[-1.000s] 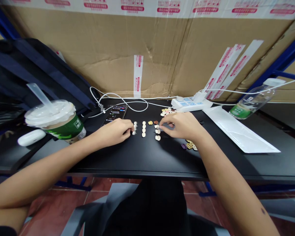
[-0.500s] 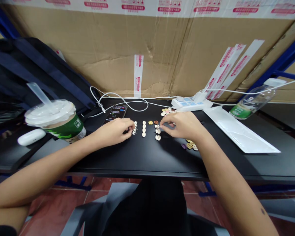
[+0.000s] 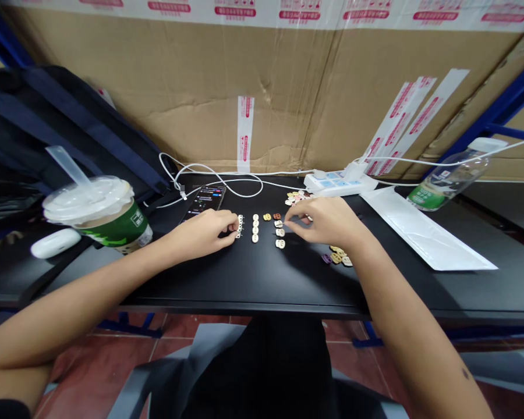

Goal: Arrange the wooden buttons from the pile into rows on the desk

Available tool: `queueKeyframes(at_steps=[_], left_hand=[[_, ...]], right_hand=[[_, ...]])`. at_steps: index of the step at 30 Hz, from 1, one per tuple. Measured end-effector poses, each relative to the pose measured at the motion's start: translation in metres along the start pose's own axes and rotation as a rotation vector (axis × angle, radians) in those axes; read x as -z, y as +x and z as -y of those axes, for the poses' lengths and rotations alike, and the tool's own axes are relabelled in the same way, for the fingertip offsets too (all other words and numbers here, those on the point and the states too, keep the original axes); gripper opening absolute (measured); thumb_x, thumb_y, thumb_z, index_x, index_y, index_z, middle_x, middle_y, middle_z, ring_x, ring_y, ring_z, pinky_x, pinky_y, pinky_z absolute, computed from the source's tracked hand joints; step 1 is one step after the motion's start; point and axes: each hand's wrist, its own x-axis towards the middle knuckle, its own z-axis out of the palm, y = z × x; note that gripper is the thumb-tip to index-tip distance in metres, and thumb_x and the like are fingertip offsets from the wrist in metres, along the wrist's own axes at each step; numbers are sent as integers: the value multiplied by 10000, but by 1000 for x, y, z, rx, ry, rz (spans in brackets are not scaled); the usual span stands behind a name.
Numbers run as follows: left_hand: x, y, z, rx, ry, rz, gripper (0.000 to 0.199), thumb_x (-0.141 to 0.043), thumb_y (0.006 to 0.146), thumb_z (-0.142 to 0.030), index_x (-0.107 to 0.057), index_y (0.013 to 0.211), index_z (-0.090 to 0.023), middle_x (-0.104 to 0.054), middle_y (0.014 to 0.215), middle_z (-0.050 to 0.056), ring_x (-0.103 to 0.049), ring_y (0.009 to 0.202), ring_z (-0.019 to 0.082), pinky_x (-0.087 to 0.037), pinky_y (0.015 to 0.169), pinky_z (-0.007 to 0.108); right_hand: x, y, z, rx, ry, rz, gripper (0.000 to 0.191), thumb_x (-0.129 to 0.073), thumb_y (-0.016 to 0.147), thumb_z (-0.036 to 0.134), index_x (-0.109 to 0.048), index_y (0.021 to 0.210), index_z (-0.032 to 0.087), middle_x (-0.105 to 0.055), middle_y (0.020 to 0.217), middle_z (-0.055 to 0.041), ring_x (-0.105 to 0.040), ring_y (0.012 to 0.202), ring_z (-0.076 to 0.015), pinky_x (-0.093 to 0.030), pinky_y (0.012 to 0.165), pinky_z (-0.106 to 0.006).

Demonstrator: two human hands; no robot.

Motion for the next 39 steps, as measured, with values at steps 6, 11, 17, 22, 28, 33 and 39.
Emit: queueKeyframes(at_steps=[6,11,17,22,28,33,39], left_hand=[[2,-1,-2,-9,0,-11,89,-523,906,-174,-576,835,-166,-638,861,25,-586,754,151,-429,735,290],[1,-1,-2,-23,6,-27,88,-524,905,-186,-585,844,-166,-646,871,32,-596,766,156,-438,748,295],[2,-1,-5,-43,-9,-30,105,-518,916,-194,-585,842,-162,-638,859,30,-591,765,153,-437,761,304],[1,-2,-9,-78,-101,-33,95,-524,918,-200,-592,859,-171,-635,883,26,-590,784,150,-443,774,300],[-9,-3,-11,-134,-285,37,129,-623,903,-308,-609,927,-182,-625,875,13,-588,789,143,-462,745,261],[-14,-4,-15,-110,-326,61,193,-657,891,-359,-606,933,-178,-618,872,11,-584,789,141,-458,715,246],[-14,-4,-17,-87,-336,87,145,-625,919,-309,-626,910,-164,-613,880,20,-575,769,131,-458,701,240]], right_hand=[[5,-3,-4,-15,10,23,127,-646,830,335,-763,815,288,-730,709,24,-634,602,-153,-377,542,-261],[3,-3,-6,-31,-6,71,132,-660,808,364,-775,808,301,-683,634,29,-579,536,-141,-340,505,-258],[0,-1,-3,-28,32,129,126,-655,805,330,-778,833,316,-691,658,42,-597,584,-139,-364,548,-250],[-2,1,9,46,158,156,145,-637,817,276,-776,853,299,-745,745,35,-620,599,-128,-404,597,-244],[-5,3,23,154,299,184,162,-627,849,276,-783,893,284,-761,811,18,-637,630,-136,-431,629,-243],[-9,5,32,196,378,192,191,-609,858,228,-785,927,260,-739,784,12,-608,607,-123,-427,629,-240],[-12,5,35,219,397,174,187,-618,862,207,-783,929,262,-720,756,16,-585,585,-114,-407,615,-237]])
